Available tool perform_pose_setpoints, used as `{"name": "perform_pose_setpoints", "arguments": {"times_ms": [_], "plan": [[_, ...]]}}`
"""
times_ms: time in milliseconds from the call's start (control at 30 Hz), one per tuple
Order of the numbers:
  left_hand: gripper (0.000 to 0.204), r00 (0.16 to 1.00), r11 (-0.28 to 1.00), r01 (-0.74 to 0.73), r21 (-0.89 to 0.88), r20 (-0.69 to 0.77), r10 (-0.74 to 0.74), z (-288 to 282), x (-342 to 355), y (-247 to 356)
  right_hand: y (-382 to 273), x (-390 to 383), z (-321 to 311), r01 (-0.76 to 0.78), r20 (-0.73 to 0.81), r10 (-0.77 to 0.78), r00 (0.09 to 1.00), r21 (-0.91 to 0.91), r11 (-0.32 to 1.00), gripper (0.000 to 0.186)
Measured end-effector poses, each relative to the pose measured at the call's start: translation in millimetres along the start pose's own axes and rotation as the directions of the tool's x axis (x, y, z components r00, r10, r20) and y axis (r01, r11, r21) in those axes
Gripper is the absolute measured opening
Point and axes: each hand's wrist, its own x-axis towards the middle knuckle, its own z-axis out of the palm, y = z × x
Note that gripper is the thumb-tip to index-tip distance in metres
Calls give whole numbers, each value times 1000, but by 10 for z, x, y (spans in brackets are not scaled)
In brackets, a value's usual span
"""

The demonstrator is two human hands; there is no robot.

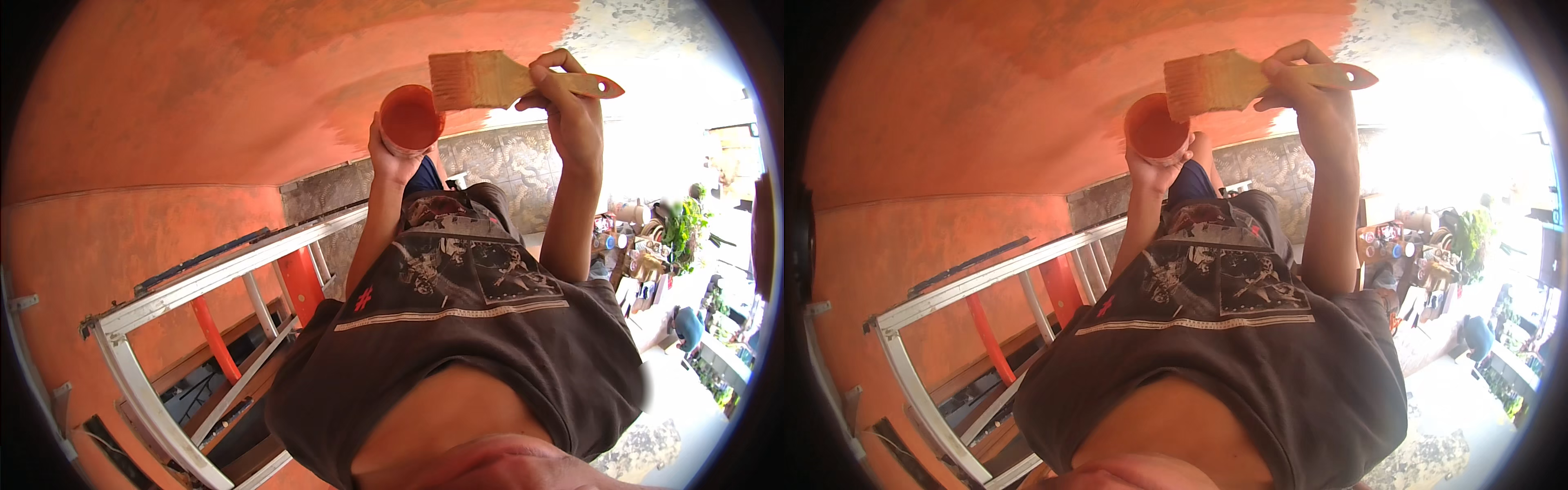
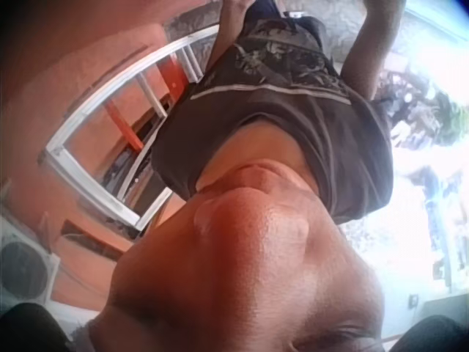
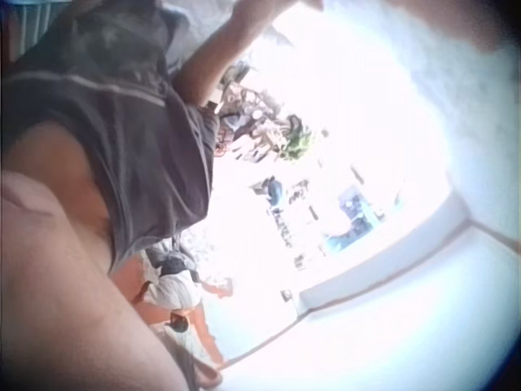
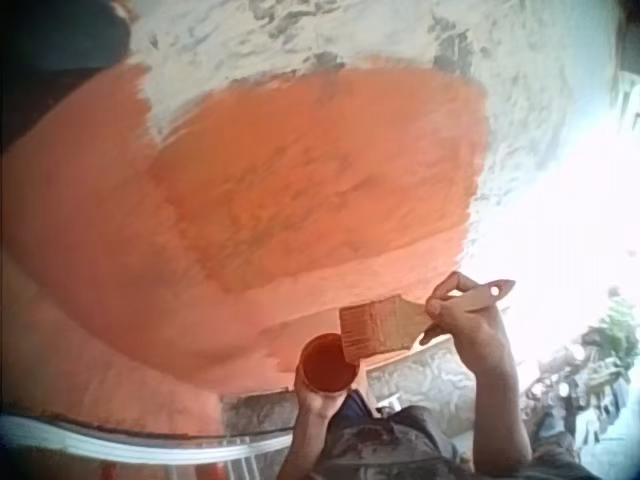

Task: The person paints a ceiling with orange paint using a brush and a small container. They repeatedly dip the brush into the container and apply paint in broad strokes, gradually covering more of the ceiling surface.

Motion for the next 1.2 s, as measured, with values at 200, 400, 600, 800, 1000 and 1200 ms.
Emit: {"name": "perform_pose_setpoints", "arguments": {"times_ms": [200, 400, 600, 800, 1000, 1200], "plan": [[64, 957, 996, -31, 85, -286, 54, 392, 13, -66, -132, 12, 363, 151, 315, -49, 948, -310, 939, 15], [72, 1000, 999, 29, 16, -6, -29, 220, 3, -64, -71, -15, 591, 191, 279, -12, 960, -628, 755, 22], [72, 984, 977, -50, 205, -159, 83, 387, 26, -126, 1, -74, 585, 156, 204, -19, 979, -686, 711, 22], [64, 990, 993, -61, 101, -122, 73, 131, 77, -126, -148, -92, 592, 149, 148, -62, 987, -707, 692, 21], [64, 972, 983, -98, 157, -198, 128, 343, 82, -134, -59, -67, 718, 144, 166, -31, 986, -726, 673, 22], [72, 982, 984, -56, 169, -170, 85, 145, 100, -116, 187, -29, 870, 133, 210, 89, 974, -840, 526, 23]]}}
